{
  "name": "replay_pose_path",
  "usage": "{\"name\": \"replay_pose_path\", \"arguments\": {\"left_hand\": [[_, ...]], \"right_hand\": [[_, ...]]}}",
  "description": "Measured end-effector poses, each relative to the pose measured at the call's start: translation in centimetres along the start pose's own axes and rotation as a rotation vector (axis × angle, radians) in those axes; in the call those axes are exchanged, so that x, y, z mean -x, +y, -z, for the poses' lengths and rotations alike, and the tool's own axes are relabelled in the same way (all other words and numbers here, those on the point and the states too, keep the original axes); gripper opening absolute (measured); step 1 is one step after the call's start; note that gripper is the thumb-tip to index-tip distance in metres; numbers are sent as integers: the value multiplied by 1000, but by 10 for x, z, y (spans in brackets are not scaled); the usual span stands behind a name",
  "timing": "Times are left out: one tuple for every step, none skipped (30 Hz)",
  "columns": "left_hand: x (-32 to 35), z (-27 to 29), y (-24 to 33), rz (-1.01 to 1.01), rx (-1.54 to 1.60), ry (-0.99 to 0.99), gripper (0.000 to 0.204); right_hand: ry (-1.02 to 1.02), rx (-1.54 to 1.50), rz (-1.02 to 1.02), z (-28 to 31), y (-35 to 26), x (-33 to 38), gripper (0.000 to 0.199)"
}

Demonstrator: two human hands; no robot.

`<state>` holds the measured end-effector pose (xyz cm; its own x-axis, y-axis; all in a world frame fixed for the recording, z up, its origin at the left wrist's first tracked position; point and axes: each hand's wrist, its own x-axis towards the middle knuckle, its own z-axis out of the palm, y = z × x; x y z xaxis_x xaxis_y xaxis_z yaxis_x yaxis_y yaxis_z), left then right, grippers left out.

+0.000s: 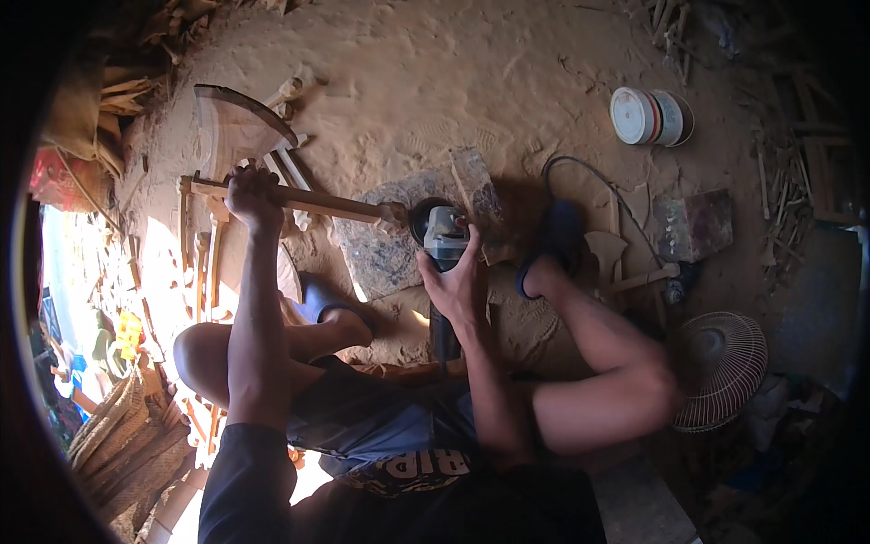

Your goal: The person sands the head and handle of a wooden axe using a power sander, applies glue to the joint between the head and handle, and continues sanding the assembled wooden axe.

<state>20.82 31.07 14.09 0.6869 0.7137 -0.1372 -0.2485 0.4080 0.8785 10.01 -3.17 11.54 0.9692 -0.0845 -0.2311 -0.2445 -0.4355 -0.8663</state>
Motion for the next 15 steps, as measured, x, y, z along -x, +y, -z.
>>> {"name": "replay_pose_path", "arguments": {"left_hand": [[-1,0,-1,-9,13,17,21],[-1,1,-2,-18,25,34,21],[-2,2,-3,-18,25,34,21],[-3,3,-2,-29,1,44,21],[-3,2,-3,-38,-22,54,21],[-2,1,-4,-36,-21,53,21],[-1,1,-5,-21,-15,36,21],[-1,2,-4,-11,-11,19,21],[-2,2,-3,-14,-11,19,21],[-3,1,-2,-18,-1,17,21],[-4,2,-1,-20,11,16,21],[-3,2,-1,-21,13,16,21],[-2,2,-1,-20,30,-6,21],[0,0,0,-20,47,-29,21],[1,-3,1,-22,48,-31,21]], "right_hand": [[24,-36,22,0,3,0,100],[25,-36,22,0,4,-1,100],[13,-36,63,0,5,-4,100],[1,-37,105,0,6,-5,101],[3,-35,105,0,7,-4,101],[-20,-33,39,0,8,-3,100],[-43,-31,-27,0,9,-2,99],[-44,-33,-25,-1,10,0,99],[10,8,57,-1,12,2,99],[64,49,139,-2,13,4,99],[64,50,141,-1,9,4,99],[43,-8,81,2,4,5,98],[21,-66,21,4,0,5,98],[23,-67,23,5,1,2,98],[10,-96,49,8,1,-1,97]]}}
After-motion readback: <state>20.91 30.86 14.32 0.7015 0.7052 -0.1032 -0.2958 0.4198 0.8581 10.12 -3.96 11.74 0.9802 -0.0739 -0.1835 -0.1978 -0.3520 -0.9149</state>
